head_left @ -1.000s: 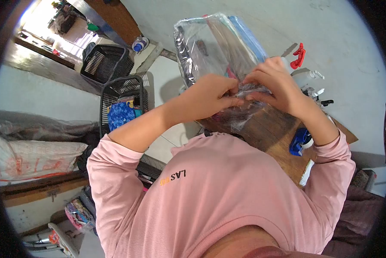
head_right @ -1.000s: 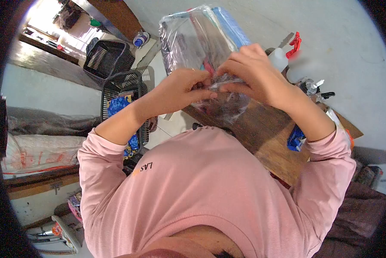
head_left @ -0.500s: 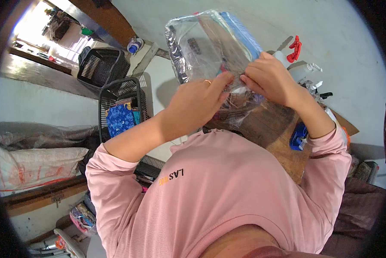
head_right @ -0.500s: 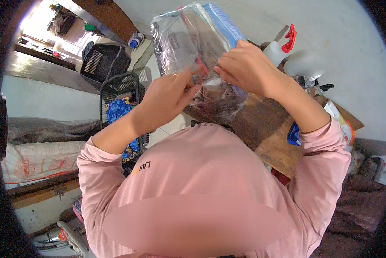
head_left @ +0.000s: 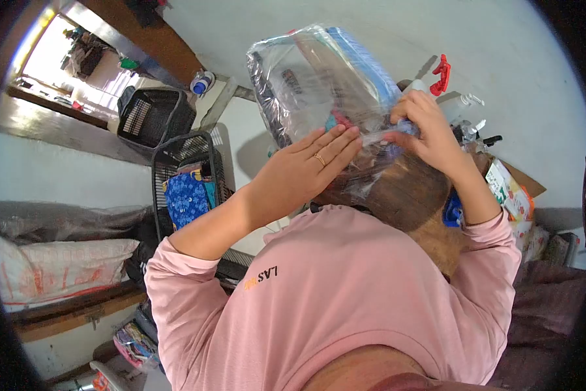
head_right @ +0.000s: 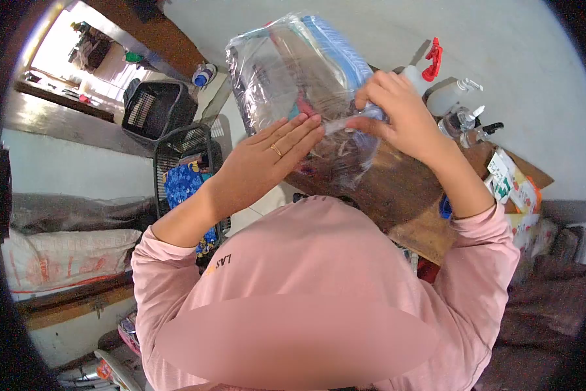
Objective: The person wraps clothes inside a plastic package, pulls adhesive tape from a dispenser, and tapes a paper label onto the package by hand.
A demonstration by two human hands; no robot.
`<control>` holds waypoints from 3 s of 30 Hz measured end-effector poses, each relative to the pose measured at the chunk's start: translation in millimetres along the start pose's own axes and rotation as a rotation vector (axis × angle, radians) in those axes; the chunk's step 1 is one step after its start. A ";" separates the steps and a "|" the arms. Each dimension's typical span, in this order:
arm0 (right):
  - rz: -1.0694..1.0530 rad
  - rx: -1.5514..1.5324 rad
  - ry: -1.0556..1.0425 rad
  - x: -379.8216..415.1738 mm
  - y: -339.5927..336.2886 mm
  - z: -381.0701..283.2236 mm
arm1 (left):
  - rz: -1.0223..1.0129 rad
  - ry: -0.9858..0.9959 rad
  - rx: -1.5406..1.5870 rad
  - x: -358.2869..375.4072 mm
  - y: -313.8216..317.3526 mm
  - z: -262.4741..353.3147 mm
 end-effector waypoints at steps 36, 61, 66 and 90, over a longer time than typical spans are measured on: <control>0.523 0.404 1.624 481.4 -31.8 139.6 | 0.156 -0.049 0.164 -75.3 37.1 8.8; 1.430 -0.739 1.241 458.6 39.6 44.9 | 0.159 -0.029 0.173 -75.9 38.0 11.1; 1.338 -0.801 1.515 469.2 49.6 45.2 | 0.160 -0.040 0.177 -76.3 37.5 10.2; 0.032 -0.670 0.985 93.3 -40.8 27.4 | 0.245 -0.011 0.193 -68.1 31.8 4.2</control>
Point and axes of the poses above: each hand's wrist, its own x-axis away from the middle knuckle, its own y-axis out of the palm, z = x × y, the point moved 6 cm from there along -x, towards the middle knuckle, and after that the axes turned 9 degrees about z, right-handed, at the moved point
